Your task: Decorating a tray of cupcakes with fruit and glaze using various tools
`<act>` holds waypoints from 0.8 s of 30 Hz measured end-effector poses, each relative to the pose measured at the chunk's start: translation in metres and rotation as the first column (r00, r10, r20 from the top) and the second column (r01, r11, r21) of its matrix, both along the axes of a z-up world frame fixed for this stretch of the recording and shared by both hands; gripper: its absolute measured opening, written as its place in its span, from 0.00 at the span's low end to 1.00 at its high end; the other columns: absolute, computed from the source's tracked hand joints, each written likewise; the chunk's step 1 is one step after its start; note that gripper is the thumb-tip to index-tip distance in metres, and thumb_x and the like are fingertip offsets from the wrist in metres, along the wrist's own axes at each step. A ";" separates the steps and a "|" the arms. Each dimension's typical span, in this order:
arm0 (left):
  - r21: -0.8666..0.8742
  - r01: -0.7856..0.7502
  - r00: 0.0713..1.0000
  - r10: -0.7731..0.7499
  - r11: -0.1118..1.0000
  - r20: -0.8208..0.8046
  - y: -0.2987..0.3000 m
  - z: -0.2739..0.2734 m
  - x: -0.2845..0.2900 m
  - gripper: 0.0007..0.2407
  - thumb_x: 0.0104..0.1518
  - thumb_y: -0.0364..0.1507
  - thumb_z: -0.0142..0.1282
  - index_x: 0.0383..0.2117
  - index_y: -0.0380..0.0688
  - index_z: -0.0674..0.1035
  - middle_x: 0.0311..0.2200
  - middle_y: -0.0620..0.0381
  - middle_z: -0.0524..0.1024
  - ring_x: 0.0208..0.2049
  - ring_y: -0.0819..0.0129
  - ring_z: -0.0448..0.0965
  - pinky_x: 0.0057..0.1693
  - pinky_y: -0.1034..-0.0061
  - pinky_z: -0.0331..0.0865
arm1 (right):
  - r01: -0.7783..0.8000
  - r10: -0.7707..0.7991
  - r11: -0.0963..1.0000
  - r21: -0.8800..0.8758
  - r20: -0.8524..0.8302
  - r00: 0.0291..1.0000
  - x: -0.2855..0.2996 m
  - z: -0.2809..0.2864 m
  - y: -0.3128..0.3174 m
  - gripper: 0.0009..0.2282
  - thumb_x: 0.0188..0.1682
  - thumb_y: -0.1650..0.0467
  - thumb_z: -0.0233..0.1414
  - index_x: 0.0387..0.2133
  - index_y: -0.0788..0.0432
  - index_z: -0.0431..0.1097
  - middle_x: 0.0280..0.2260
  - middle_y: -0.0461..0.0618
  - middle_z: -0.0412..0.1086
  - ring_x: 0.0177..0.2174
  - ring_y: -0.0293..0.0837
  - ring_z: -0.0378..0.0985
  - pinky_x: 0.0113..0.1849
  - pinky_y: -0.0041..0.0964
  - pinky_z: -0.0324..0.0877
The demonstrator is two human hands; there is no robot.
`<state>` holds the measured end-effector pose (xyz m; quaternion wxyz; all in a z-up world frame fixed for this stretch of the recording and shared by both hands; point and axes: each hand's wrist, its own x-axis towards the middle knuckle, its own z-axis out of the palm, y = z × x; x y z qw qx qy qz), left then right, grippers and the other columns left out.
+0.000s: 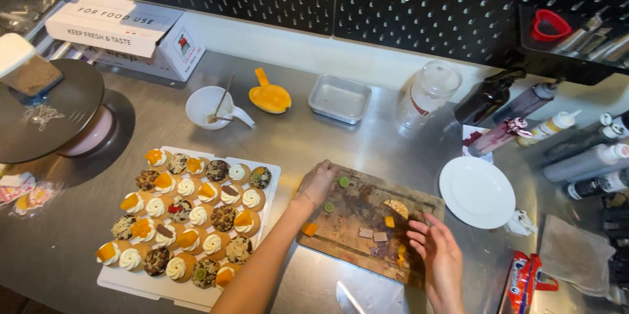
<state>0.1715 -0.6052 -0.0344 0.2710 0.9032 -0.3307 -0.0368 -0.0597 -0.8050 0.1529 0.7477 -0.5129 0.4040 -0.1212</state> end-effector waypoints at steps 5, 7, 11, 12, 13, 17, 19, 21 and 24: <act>-0.205 -0.322 0.947 0.314 0.924 -0.072 0.059 0.123 -0.042 0.10 0.53 0.26 0.56 0.41 0.49 0.80 0.38 0.54 0.80 0.41 0.52 0.77 0.43 0.58 0.72 | -0.122 0.121 0.966 -0.229 -0.019 0.993 0.044 0.012 0.057 0.14 0.59 0.73 0.40 0.55 0.65 0.66 0.42 0.63 0.74 0.38 0.49 0.75 0.42 0.37 0.71; -0.343 -0.453 0.891 0.426 0.823 -0.156 0.100 0.185 -0.068 0.06 0.54 0.29 0.60 0.36 0.48 0.83 0.37 0.58 0.84 0.39 0.57 0.80 0.45 0.64 0.73 | -0.205 0.198 0.936 -0.285 -0.051 0.979 0.075 0.019 0.102 0.15 0.59 0.74 0.40 0.55 0.66 0.66 0.42 0.60 0.75 0.38 0.48 0.75 0.43 0.37 0.72; -0.586 -0.730 0.683 0.343 0.353 -0.644 0.204 0.249 -0.114 0.09 0.52 0.23 0.65 0.39 0.40 0.85 0.34 0.52 0.85 0.33 0.68 0.83 0.40 0.78 0.83 | -0.554 0.578 0.778 -0.296 -0.008 0.816 0.170 -0.011 0.216 0.24 0.47 0.68 0.56 0.58 0.60 0.64 0.36 0.56 0.78 0.34 0.44 0.80 0.41 0.35 0.76; -0.568 -0.782 0.623 0.286 0.258 -0.728 0.236 0.263 -0.123 0.11 0.51 0.21 0.64 0.41 0.34 0.83 0.37 0.43 0.87 0.34 0.60 0.88 0.39 0.74 0.87 | -0.599 0.632 0.765 -0.238 0.095 0.769 0.199 -0.025 0.249 0.31 0.42 0.68 0.61 0.61 0.59 0.60 0.34 0.56 0.76 0.30 0.42 0.77 0.36 0.34 0.74; -0.564 -0.783 0.621 0.283 0.264 -0.731 0.261 0.261 -0.125 0.11 0.51 0.21 0.64 0.41 0.34 0.83 0.37 0.43 0.87 0.34 0.60 0.88 0.39 0.74 0.87 | -0.595 0.627 0.769 -0.233 0.093 0.774 0.236 -0.060 0.274 0.31 0.42 0.68 0.61 0.61 0.59 0.60 0.34 0.56 0.76 0.30 0.42 0.77 0.36 0.34 0.74; -0.272 -0.952 0.262 0.088 -0.140 -0.961 0.367 0.211 -0.127 0.11 0.52 0.17 0.60 0.42 0.25 0.77 0.35 0.31 0.80 0.33 0.44 0.81 0.39 0.60 0.77 | -0.307 0.391 0.910 -0.279 0.331 0.859 0.360 -0.139 0.353 0.20 0.45 0.71 0.61 0.48 0.58 0.62 0.28 0.52 0.75 0.27 0.39 0.76 0.32 0.34 0.73; -0.292 -0.945 0.283 0.076 -0.151 -0.956 0.418 0.186 -0.119 0.11 0.52 0.16 0.61 0.41 0.24 0.76 0.27 0.30 0.78 0.26 0.47 0.78 0.33 0.57 0.78 | -0.159 0.316 0.897 -0.413 0.345 0.884 0.385 -0.120 0.377 0.05 0.48 0.69 0.60 0.31 0.58 0.77 0.18 0.46 0.72 0.18 0.35 0.71 0.25 0.28 0.68; -0.259 -0.966 0.255 0.159 -0.006 -0.954 0.461 0.184 -0.111 0.14 0.52 0.18 0.62 0.45 0.21 0.83 0.20 0.35 0.76 0.18 0.56 0.72 0.30 0.65 0.71 | 0.014 0.337 0.513 -0.858 0.217 0.916 0.379 -0.077 0.393 0.10 0.57 0.67 0.50 0.32 0.58 0.76 0.26 0.47 0.74 0.29 0.44 0.76 0.36 0.40 0.67; -0.237 -0.972 0.233 0.152 -0.004 -0.960 0.505 0.206 -0.090 0.17 0.53 0.20 0.59 0.49 0.22 0.82 0.33 0.29 0.84 0.30 0.53 0.82 0.44 0.64 0.81 | 0.083 0.497 0.250 -0.965 0.201 0.844 0.365 -0.036 0.415 0.08 0.61 0.72 0.46 0.36 0.66 0.68 0.33 0.56 0.73 0.32 0.49 0.75 0.36 0.42 0.68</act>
